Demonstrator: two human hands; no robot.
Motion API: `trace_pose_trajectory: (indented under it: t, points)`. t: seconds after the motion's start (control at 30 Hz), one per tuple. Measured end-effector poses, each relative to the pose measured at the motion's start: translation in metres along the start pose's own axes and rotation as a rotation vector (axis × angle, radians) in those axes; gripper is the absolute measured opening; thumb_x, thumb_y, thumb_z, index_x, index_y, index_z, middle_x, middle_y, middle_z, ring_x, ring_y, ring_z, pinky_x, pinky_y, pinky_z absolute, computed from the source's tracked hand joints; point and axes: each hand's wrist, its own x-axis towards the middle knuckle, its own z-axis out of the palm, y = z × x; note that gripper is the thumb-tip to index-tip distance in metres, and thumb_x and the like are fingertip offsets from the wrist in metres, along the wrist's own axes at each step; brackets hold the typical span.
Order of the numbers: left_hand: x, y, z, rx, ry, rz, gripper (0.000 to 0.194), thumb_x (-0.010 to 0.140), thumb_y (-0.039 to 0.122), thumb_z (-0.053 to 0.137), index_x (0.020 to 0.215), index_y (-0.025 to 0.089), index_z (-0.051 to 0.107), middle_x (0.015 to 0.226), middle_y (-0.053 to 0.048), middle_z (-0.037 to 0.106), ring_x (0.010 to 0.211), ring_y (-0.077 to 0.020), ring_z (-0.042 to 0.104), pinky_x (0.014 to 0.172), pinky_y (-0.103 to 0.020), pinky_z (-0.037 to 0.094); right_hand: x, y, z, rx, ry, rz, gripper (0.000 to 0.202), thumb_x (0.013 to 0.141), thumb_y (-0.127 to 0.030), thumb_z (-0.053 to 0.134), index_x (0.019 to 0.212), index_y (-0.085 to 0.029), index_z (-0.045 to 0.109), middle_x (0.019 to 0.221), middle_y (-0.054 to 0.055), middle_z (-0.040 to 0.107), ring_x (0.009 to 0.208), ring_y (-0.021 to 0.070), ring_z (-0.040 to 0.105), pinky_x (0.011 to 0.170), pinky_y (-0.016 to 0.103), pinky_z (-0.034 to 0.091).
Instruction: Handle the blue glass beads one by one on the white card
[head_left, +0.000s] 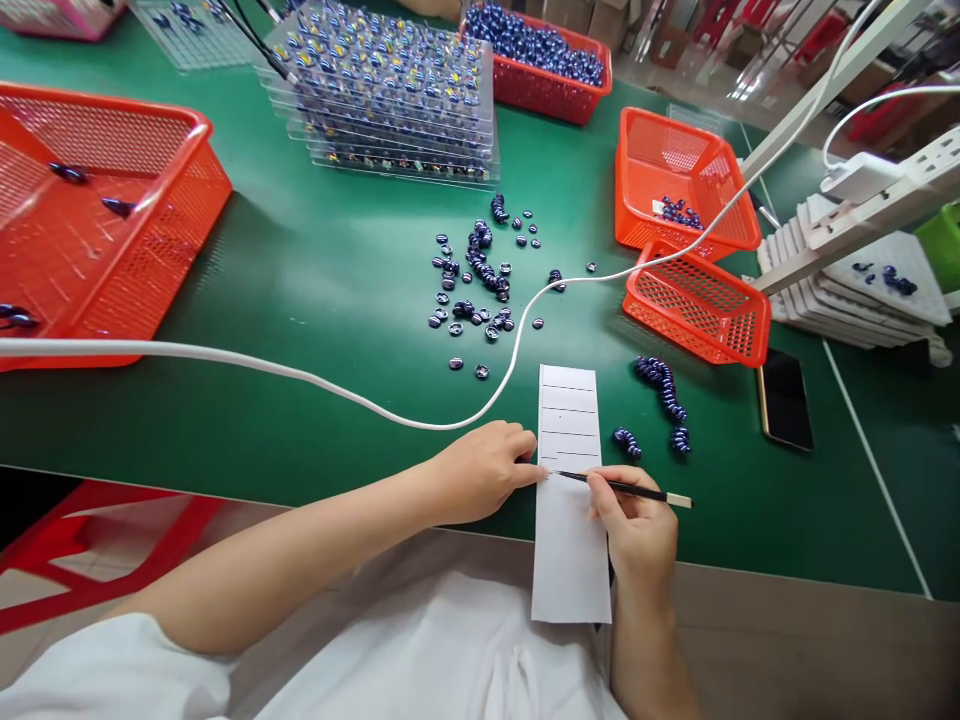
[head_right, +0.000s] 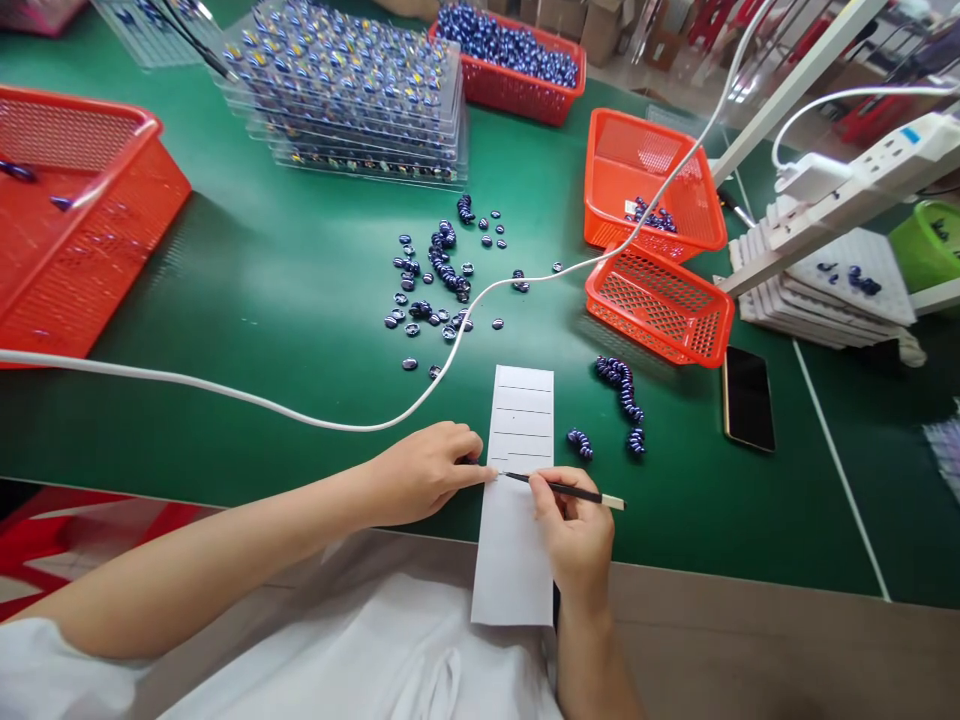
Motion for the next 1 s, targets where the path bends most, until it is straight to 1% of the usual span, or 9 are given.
trace_pose_trajectory:
  t: [0.13, 0.33, 0.5, 0.7, 0.8, 0.87, 0.9, 1.0]
  points:
    - [0.0, 0.001, 0.0, -0.001, 0.001, -0.007, 0.032, 0.09, 0.007, 0.051, 0.111, 0.023, 0.07, 0.088, -0.007, 0.057, 0.078, -0.0189, 0.051, 0.07, -0.031, 0.042, 0.0, -0.002, 0.0, -0.022, 0.021, 0.001, 0.024, 0.08, -0.042, 0.075, 0.083, -0.019, 0.07, 0.061, -0.001, 0.064, 0.049, 0.0123, 0.059, 0.047, 0.023, 0.048]
    - [0.0, 0.001, 0.0, 0.009, -0.002, -0.01, 0.032, 0.091, 0.008, 0.052, 0.112, 0.024, 0.07, 0.087, -0.007, 0.056, 0.077, -0.0189, 0.051, 0.07, -0.031, 0.042, 0.001, 0.003, 0.001, -0.048, 0.005, 0.01, 0.024, 0.08, -0.042, 0.075, 0.083, -0.019, 0.071, 0.059, -0.001, 0.063, 0.049, 0.0126, 0.058, 0.046, 0.023, 0.047]
    - [0.001, 0.001, -0.001, 0.001, -0.003, -0.01, 0.033, 0.091, 0.009, 0.049, 0.112, 0.024, 0.071, 0.088, -0.007, 0.058, 0.077, -0.0198, 0.05, 0.069, -0.032, 0.041, 0.0, 0.004, 0.001, -0.045, 0.02, 0.007, 0.025, 0.079, -0.042, 0.076, 0.083, -0.018, 0.071, 0.064, 0.0, 0.066, 0.05, 0.0115, 0.057, 0.047, 0.023, 0.047]
    - [0.0, 0.0, 0.0, -0.014, -0.003, -0.012, 0.035, 0.09, 0.008, 0.049, 0.111, 0.024, 0.072, 0.087, -0.008, 0.059, 0.077, -0.0196, 0.051, 0.068, -0.031, 0.042, -0.001, 0.004, -0.001, 0.113, 0.028, 0.045, 0.025, 0.079, -0.04, 0.077, 0.085, -0.017, 0.07, 0.058, -0.002, 0.063, 0.047, 0.011, 0.056, 0.044, 0.022, 0.044]
    - [-0.002, -0.001, 0.002, -0.062, 0.039, -0.02, 0.035, 0.091, 0.007, 0.047, 0.11, 0.023, 0.071, 0.087, -0.008, 0.06, 0.077, -0.0187, 0.054, 0.069, -0.03, 0.045, 0.0, 0.008, -0.001, 0.193, 0.046, 0.036, 0.024, 0.079, -0.038, 0.077, 0.086, -0.016, 0.069, 0.055, -0.003, 0.061, 0.046, 0.0113, 0.056, 0.045, 0.023, 0.043]
    - [-0.003, -0.001, 0.003, -0.149, 0.093, -0.074, 0.031, 0.094, 0.008, 0.047, 0.112, 0.019, 0.069, 0.089, -0.008, 0.063, 0.079, -0.0177, 0.058, 0.07, -0.029, 0.048, 0.0, 0.011, -0.002, 0.263, 0.068, 0.019, 0.023, 0.079, -0.037, 0.077, 0.085, -0.016, 0.069, 0.055, -0.003, 0.061, 0.046, 0.0113, 0.056, 0.045, 0.023, 0.043]
    - [-0.003, -0.001, 0.002, -0.214, 0.122, -0.127, 0.027, 0.094, 0.011, 0.05, 0.113, 0.018, 0.068, 0.09, -0.008, 0.065, 0.08, -0.0172, 0.06, 0.07, -0.028, 0.049, 0.0, 0.012, -0.003, 0.297, 0.081, 0.01, 0.022, 0.079, -0.035, 0.077, 0.085, -0.016, 0.069, 0.056, -0.002, 0.063, 0.045, 0.011, 0.055, 0.045, 0.023, 0.043]
    - [0.0, 0.003, -0.003, -0.449, 0.163, -0.358, 0.019, 0.088, 0.016, 0.066, 0.107, 0.017, 0.068, 0.091, -0.005, 0.07, 0.079, -0.0154, 0.065, 0.072, -0.026, 0.053, 0.002, 0.014, -0.01, 0.375, 0.136, -0.028, 0.018, 0.079, -0.031, 0.078, 0.083, -0.016, 0.07, 0.065, 0.002, 0.069, 0.045, 0.0096, 0.055, 0.045, 0.023, 0.043]
